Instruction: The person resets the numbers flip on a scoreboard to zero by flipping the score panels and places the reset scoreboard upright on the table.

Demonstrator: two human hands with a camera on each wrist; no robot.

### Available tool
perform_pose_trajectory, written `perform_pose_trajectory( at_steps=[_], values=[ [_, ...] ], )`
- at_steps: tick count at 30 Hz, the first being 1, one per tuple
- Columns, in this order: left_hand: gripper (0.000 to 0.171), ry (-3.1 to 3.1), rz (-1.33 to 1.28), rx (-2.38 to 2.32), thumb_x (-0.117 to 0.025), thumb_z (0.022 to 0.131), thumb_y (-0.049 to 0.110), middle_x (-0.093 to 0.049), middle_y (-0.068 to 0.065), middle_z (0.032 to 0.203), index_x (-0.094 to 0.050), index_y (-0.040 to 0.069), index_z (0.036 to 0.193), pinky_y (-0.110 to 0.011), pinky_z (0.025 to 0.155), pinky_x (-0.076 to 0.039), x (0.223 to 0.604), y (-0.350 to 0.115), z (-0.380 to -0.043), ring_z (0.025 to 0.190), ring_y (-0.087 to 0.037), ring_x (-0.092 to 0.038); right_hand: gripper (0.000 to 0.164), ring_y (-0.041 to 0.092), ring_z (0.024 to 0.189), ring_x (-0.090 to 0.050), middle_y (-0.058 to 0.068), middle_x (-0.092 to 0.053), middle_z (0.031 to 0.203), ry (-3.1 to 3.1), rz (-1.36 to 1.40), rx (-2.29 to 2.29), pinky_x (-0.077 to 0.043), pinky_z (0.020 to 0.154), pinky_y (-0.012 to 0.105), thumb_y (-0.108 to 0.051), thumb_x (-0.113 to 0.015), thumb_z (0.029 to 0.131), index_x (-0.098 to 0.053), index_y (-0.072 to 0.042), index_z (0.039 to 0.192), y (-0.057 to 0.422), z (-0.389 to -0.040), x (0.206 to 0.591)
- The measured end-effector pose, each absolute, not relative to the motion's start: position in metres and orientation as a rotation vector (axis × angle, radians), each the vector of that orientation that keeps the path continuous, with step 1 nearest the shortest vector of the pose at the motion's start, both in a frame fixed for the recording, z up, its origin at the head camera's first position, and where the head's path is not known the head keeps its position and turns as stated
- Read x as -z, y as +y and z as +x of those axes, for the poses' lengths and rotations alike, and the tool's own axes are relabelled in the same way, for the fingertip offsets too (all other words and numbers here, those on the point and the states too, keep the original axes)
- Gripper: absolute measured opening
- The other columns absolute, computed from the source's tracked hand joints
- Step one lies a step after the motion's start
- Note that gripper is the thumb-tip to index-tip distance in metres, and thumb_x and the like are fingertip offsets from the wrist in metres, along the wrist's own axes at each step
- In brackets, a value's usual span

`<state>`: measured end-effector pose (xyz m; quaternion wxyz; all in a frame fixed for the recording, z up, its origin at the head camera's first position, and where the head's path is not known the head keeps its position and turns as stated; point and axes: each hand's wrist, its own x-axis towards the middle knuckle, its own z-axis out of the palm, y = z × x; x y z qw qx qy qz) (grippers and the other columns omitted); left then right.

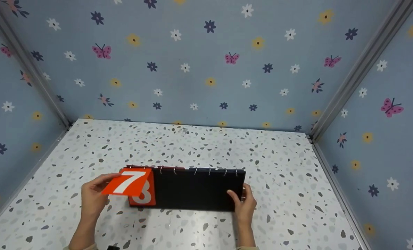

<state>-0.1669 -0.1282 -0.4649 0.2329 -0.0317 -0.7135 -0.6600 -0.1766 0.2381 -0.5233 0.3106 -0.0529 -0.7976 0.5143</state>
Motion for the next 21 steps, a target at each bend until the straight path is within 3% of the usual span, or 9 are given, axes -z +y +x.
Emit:
perform_pose_trajectory(
  at_steps=[5, 12, 21],
  values=[
    [0.017, -1.927, -0.164, 1.553, -0.065, 0.072, -0.017, -0.058, -0.015, 0.083, -0.069, -0.006, 0.085, -0.016, 0.066, -0.045, 0.448, -0.125, -0.180, 0.078, -0.016, -0.055, 0.034, 0.017, 0.064, -0.056, 0.019, -0.061, 0.075, -2.125, -0.152, -1.351, -0.045, 0.058, 0.018, 0.001, -0.075, 0.069, -0.058, 0.005, 0.097, 0.237, -0.175, 0.522],
    [0.011, -1.962, -0.143, 1.376, -0.066, 0.074, -0.012, -0.064, -0.017, 0.081, -0.066, -0.010, 0.084, -0.019, 0.067, -0.043, 0.416, -0.115, -0.192, 0.076, -0.025, -0.058, 0.034, 0.016, 0.064, -0.056, 0.019, -0.062, 0.076, -2.131, -0.169, -1.350, -0.045, 0.058, 0.018, 0.001, -0.075, 0.069, -0.058, 0.005, 0.098, 0.237, -0.176, 0.521],
    [0.011, -1.937, -0.230, 1.325, -0.071, 0.076, 0.007, -0.066, -0.008, 0.075, -0.070, 0.000, 0.085, -0.021, 0.063, -0.043, 0.449, -0.124, -0.239, 0.065, -0.020, -0.058, 0.034, 0.016, 0.065, -0.057, 0.018, -0.062, 0.076, -2.133, -0.176, -1.352, -0.046, 0.058, 0.018, 0.001, -0.075, 0.069, -0.059, 0.005, 0.098, 0.237, -0.176, 0.521]
  ],
)
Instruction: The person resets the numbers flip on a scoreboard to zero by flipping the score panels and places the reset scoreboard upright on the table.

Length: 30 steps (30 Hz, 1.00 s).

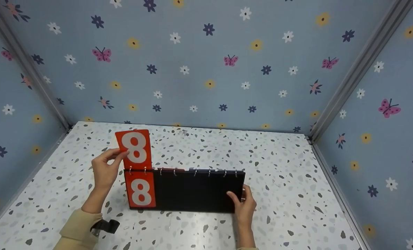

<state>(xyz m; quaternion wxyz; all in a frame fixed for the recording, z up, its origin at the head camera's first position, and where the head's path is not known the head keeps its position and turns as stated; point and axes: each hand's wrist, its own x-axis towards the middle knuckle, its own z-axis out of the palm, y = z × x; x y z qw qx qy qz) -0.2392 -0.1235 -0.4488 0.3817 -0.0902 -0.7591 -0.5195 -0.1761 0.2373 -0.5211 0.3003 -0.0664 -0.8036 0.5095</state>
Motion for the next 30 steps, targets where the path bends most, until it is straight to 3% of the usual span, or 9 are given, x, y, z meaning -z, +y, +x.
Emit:
perform_pose_trajectory(
  at_steps=[5, 14, 23, 30],
  values=[
    [0.014, -1.987, -0.227, 1.262, -0.071, 0.078, 0.009, -0.066, -0.007, 0.076, -0.070, 0.000, 0.087, -0.024, 0.061, -0.046, 0.452, -0.122, -0.253, 0.064, -0.015, -0.057, 0.033, 0.018, 0.066, -0.058, 0.019, -0.062, 0.077, -2.134, -0.184, -1.362, -0.046, 0.059, 0.018, 0.001, -0.075, 0.070, -0.058, 0.005, 0.099, 0.237, -0.176, 0.521],
    [0.018, -2.124, -0.120, 1.248, -0.071, 0.077, 0.007, -0.065, -0.012, 0.077, -0.068, -0.004, 0.091, -0.034, 0.064, -0.048, 0.461, -0.120, -0.265, 0.065, -0.019, -0.058, 0.034, 0.018, 0.067, -0.058, 0.018, -0.063, 0.079, -2.157, -0.204, -1.340, -0.045, 0.060, 0.017, 0.000, -0.075, 0.070, -0.059, 0.004, 0.099, 0.237, -0.176, 0.520],
    [0.019, -2.228, 0.004, 1.295, -0.072, 0.077, 0.014, -0.065, -0.011, 0.074, -0.069, -0.003, 0.086, -0.032, 0.060, -0.048, 0.471, -0.125, -0.270, 0.063, -0.017, -0.057, 0.033, 0.017, 0.067, -0.058, 0.018, -0.063, 0.079, -2.150, -0.191, -1.328, -0.045, 0.060, 0.016, 0.000, -0.075, 0.070, -0.059, 0.004, 0.098, 0.237, -0.175, 0.520],
    [0.016, -2.206, 0.001, 1.300, -0.066, 0.083, 0.013, -0.061, -0.008, 0.063, -0.069, -0.002, 0.078, -0.024, 0.052, -0.042, 0.477, -0.130, -0.266, 0.055, -0.016, -0.053, 0.032, 0.017, 0.064, -0.057, 0.018, -0.062, 0.075, -2.135, -0.172, -1.335, -0.045, 0.058, 0.017, 0.000, -0.075, 0.069, -0.059, 0.004, 0.097, 0.237, -0.176, 0.521]
  ],
)
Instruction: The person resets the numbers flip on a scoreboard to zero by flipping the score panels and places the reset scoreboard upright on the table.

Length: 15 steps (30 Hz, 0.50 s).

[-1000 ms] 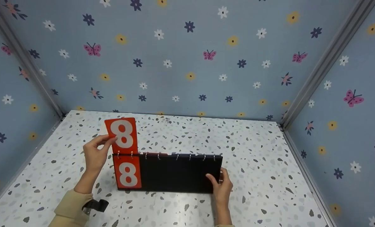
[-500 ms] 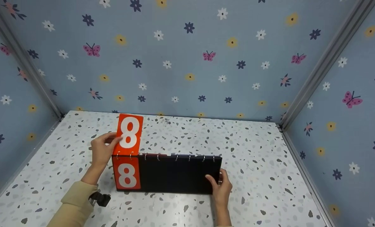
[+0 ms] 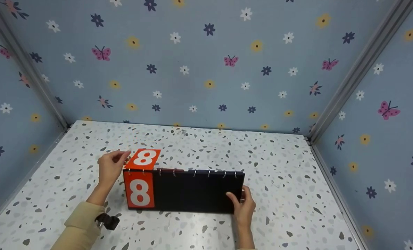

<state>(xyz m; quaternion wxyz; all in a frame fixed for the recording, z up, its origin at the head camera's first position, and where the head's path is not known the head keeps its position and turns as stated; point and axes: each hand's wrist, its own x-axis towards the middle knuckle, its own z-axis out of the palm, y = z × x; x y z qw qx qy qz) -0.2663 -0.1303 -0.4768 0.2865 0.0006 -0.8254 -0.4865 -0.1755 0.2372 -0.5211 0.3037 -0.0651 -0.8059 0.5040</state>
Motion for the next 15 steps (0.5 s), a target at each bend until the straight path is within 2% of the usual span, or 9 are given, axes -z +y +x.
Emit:
perform_pose_trajectory(
  at_steps=[4, 11, 15],
  values=[
    [0.016, -2.162, 0.021, 1.300, -0.065, 0.084, 0.014, -0.061, -0.006, 0.063, -0.069, -0.001, 0.079, -0.022, 0.051, -0.040, 0.480, -0.131, -0.257, 0.055, -0.015, -0.052, 0.032, 0.016, 0.064, -0.057, 0.019, -0.062, 0.075, -2.128, -0.172, -1.348, -0.045, 0.059, 0.017, 0.001, -0.075, 0.069, -0.059, 0.004, 0.097, 0.237, -0.176, 0.522],
    [0.012, -1.943, 0.037, 1.342, -0.064, 0.084, 0.008, -0.063, -0.008, 0.082, -0.066, -0.002, 0.091, -0.021, 0.062, -0.044, 0.487, -0.123, -0.228, 0.072, -0.015, -0.055, 0.032, 0.016, 0.065, -0.058, 0.019, -0.062, 0.077, -2.139, -0.182, -1.350, -0.046, 0.060, 0.017, 0.001, -0.075, 0.070, -0.058, 0.005, 0.098, 0.237, -0.175, 0.521],
    [0.017, -1.881, 0.055, 1.359, -0.064, 0.083, 0.007, -0.061, -0.010, 0.091, -0.062, -0.002, 0.098, -0.020, 0.065, -0.044, 0.493, -0.113, -0.212, 0.079, -0.015, -0.055, 0.033, 0.017, 0.065, -0.057, 0.019, -0.062, 0.076, -2.153, -0.187, -1.336, -0.045, 0.060, 0.017, 0.000, -0.075, 0.070, -0.058, 0.005, 0.098, 0.236, -0.174, 0.520]
  ],
)
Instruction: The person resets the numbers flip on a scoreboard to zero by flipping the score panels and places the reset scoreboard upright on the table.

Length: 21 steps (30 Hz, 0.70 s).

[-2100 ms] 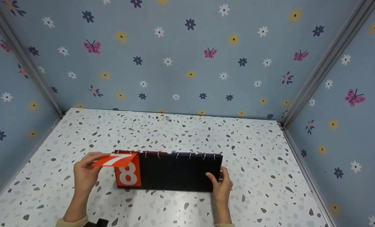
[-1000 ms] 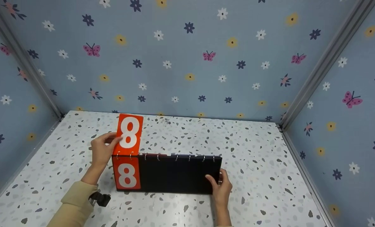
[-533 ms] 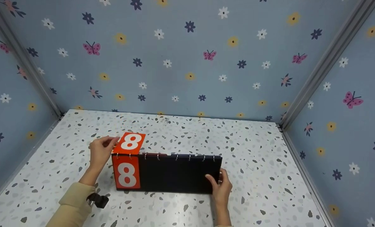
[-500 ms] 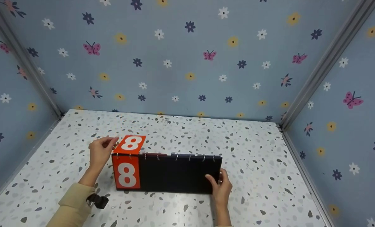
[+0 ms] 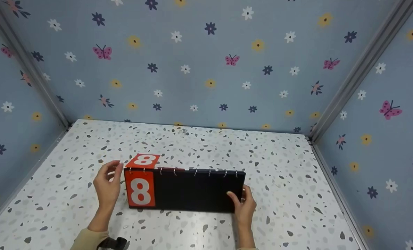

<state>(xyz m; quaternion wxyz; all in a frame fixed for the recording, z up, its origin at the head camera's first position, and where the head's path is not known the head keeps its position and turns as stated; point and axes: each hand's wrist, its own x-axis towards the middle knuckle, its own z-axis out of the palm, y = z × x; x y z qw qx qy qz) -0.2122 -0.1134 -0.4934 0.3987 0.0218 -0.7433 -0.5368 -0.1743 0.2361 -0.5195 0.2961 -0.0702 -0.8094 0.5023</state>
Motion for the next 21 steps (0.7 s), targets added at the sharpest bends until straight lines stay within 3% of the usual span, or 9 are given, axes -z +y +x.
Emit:
perform_pose_trajectory(
  at_steps=[10, 21],
  values=[
    [0.024, -1.837, 0.093, 1.387, -0.069, 0.079, 0.005, -0.058, -0.011, 0.092, -0.058, -0.003, 0.098, -0.020, 0.063, -0.045, 0.523, -0.091, -0.184, 0.078, -0.018, -0.054, 0.033, 0.017, 0.066, -0.057, 0.019, -0.062, 0.076, -2.151, -0.193, -1.332, -0.046, 0.060, 0.018, 0.000, -0.075, 0.070, -0.058, 0.004, 0.098, 0.236, -0.175, 0.520],
    [0.034, -1.888, 0.230, 1.409, -0.078, 0.067, 0.002, -0.058, -0.010, 0.086, -0.058, -0.003, 0.094, -0.026, 0.064, -0.044, 0.542, -0.087, -0.177, 0.078, -0.019, -0.053, 0.033, 0.016, 0.065, -0.058, 0.020, -0.062, 0.076, -2.120, -0.169, -1.349, -0.046, 0.059, 0.018, 0.002, -0.075, 0.069, -0.058, 0.005, 0.098, 0.237, -0.176, 0.522]
  ],
)
